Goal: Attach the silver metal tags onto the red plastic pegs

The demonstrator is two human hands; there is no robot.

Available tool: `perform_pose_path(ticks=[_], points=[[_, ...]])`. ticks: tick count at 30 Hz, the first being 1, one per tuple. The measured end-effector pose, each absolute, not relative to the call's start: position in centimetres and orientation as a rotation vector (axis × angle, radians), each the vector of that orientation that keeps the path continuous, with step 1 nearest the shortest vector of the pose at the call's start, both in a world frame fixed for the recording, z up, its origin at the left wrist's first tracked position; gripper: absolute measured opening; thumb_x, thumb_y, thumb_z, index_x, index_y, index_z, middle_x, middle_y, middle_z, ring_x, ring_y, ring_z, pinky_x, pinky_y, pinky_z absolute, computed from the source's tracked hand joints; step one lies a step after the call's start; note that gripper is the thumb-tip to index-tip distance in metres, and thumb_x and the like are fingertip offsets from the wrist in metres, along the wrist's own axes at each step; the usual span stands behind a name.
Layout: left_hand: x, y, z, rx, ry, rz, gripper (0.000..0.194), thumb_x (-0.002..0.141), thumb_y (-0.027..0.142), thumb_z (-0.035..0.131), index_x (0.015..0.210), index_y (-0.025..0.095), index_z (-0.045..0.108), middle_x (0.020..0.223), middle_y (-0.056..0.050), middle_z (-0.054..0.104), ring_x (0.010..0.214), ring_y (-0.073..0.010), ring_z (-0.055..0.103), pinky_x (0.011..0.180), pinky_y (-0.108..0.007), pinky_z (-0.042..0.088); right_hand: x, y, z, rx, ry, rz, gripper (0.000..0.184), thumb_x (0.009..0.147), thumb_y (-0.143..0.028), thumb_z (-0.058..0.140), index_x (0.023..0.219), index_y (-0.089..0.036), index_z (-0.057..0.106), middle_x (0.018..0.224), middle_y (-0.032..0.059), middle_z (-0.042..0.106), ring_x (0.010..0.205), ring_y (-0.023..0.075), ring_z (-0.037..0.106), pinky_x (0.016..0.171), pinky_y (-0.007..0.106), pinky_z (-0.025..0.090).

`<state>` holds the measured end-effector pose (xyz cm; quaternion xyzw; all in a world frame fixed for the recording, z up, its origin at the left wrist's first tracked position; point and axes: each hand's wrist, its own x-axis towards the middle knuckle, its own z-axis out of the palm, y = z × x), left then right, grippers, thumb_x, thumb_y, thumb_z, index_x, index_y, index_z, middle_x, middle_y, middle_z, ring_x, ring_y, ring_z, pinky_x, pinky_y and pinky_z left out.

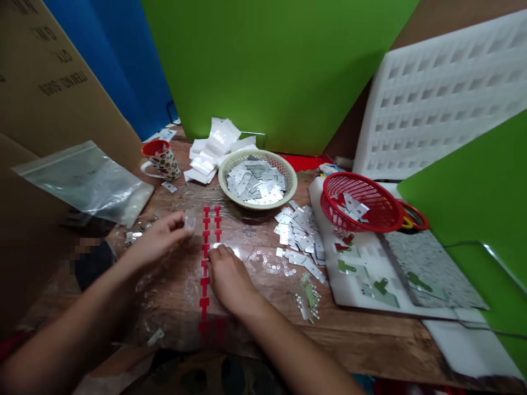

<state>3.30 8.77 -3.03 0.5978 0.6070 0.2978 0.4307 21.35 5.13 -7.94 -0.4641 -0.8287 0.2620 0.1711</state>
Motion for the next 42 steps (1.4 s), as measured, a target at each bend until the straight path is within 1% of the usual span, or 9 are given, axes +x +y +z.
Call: perform_pose_path(ticks=[2, 6, 14, 18, 21, 25, 31, 37, 42], points=[[4.4, 5.3, -4.6, 1.095, 1.394, 0.9, 0.017, 0.078, 0.031, 0.057, 0.086, 0.016, 0.056, 0.075, 0.0, 0.06, 0.062, -0.0135, 0.056, 0.059, -0.026, 0.046, 20.4, 5.5, -8.4, -1.352, -2.414, 0.658, 0.014, 0.089, -0.01, 0.048, 0.092, -0.017, 0.06, 0.096, 0.0101, 0.061, 0.086, 0.0212, 0.058, 0.075, 0.032, 0.046], [5.4, 1.7, -7.2, 0.685, 1.372, 0.991, 0.027, 0.075, 0.034, 0.063, 0.093, 0.016, 0.054, 0.096, -0.006, 0.063, 0.068, -0.0149, 0.064, 0.058, -0.027, 0.051, 19.4, 6.0, -9.2, -1.371, -2.462, 0.616, 0.016, 0.089, -0.009, 0.046, 0.094, -0.014, 0.06, 0.097, 0.0135, 0.06, 0.085, 0.0235, 0.058, 0.074, 0.033, 0.047], [5.0, 1.9, -8.0, 0.58, 1.373, 1.037, 0.033, 0.074, 0.036, 0.066, 0.097, 0.016, 0.053, 0.107, -0.009, 0.065, 0.068, -0.0146, 0.069, 0.06, -0.024, 0.053, 20.3, 4.9, -9.9, -1.285, -2.438, 0.512, 0.021, 0.09, -0.008, 0.048, 0.107, -0.017, 0.058, 0.102, 0.0101, 0.059, 0.091, 0.0225, 0.054, 0.078, 0.033, 0.047], [5.0, 1.9, -8.5, 0.574, 1.384, 1.043, 0.033, 0.072, 0.036, 0.067, 0.096, 0.016, 0.055, 0.117, -0.01, 0.062, 0.069, -0.0147, 0.07, 0.061, -0.024, 0.054, 20.6, 4.2, -10.2, -1.213, -2.56, 0.382, 0.013, 0.088, -0.008, 0.053, 0.094, -0.016, 0.061, 0.1, 0.0098, 0.059, 0.089, 0.0228, 0.052, 0.078, 0.034, 0.047], [4.8, 1.9, -8.8, 0.587, 1.387, 1.032, 0.033, 0.073, 0.035, 0.066, 0.097, 0.016, 0.055, 0.118, -0.01, 0.061, 0.07, -0.0145, 0.07, 0.061, -0.024, 0.055, 20.4, 4.2, -10.2, -1.202, -2.617, 0.333, 0.01, 0.089, -0.01, 0.053, 0.089, -0.015, 0.061, 0.094, 0.0098, 0.06, 0.087, 0.0235, 0.052, 0.079, 0.035, 0.047], [4.7, 2.0, -8.8, 0.607, 1.386, 1.001, 0.033, 0.074, 0.036, 0.065, 0.098, 0.016, 0.054, 0.119, -0.011, 0.06, 0.07, -0.0139, 0.07, 0.061, -0.023, 0.054, 19.9, 4.7, -9.9, -1.241, -2.621, 0.328, 0.013, 0.089, -0.007, 0.049, 0.092, -0.013, 0.06, 0.093, 0.0115, 0.059, 0.086, 0.0251, 0.053, 0.078, 0.038, 0.048], [4.6, 2.1, -8.8, 0.632, 1.37, 0.981, 0.035, 0.076, 0.037, 0.064, 0.1, 0.016, 0.052, 0.12, -0.011, 0.059, 0.071, -0.0139, 0.071, 0.06, -0.022, 0.054, 19.9, 6.4, -9.2, -1.361, -2.509, 0.666, 0.014, 0.084, -0.008, 0.052, 0.096, -0.014, 0.057, 0.096, 0.0107, 0.058, 0.08, 0.0199, 0.056, 0.072, 0.03, 0.047], [4.5, 2.2, -8.7, 0.613, 1.357, 0.982, 0.034, 0.074, 0.038, 0.066, 0.097, 0.017, 0.053, 0.113, -0.009, 0.063, 0.071, -0.0149, 0.071, 0.06, -0.023, 0.053, 19.7, 6.7, -9.5, -1.363, -2.516, 0.66, 0.012, 0.085, -0.009, 0.051, 0.094, -0.013, 0.058, 0.094, 0.0122, 0.06, 0.081, 0.0213, 0.057, 0.073, 0.031, 0.047], [4.5, 2.2, -8.6, 0.606, 1.351, 0.976, 0.034, 0.074, 0.037, 0.065, 0.098, 0.017, 0.053, 0.112, -0.009, 0.063, 0.07, -0.0148, 0.071, 0.061, -0.023, 0.053, 19.9, 5.3, -9.7, -1.311, -2.492, 0.532, 0.024, 0.09, -0.01, 0.049, 0.113, -0.014, 0.054, 0.106, 0.012, 0.058, 0.091, 0.0227, 0.055, 0.078, 0.033, 0.048]])
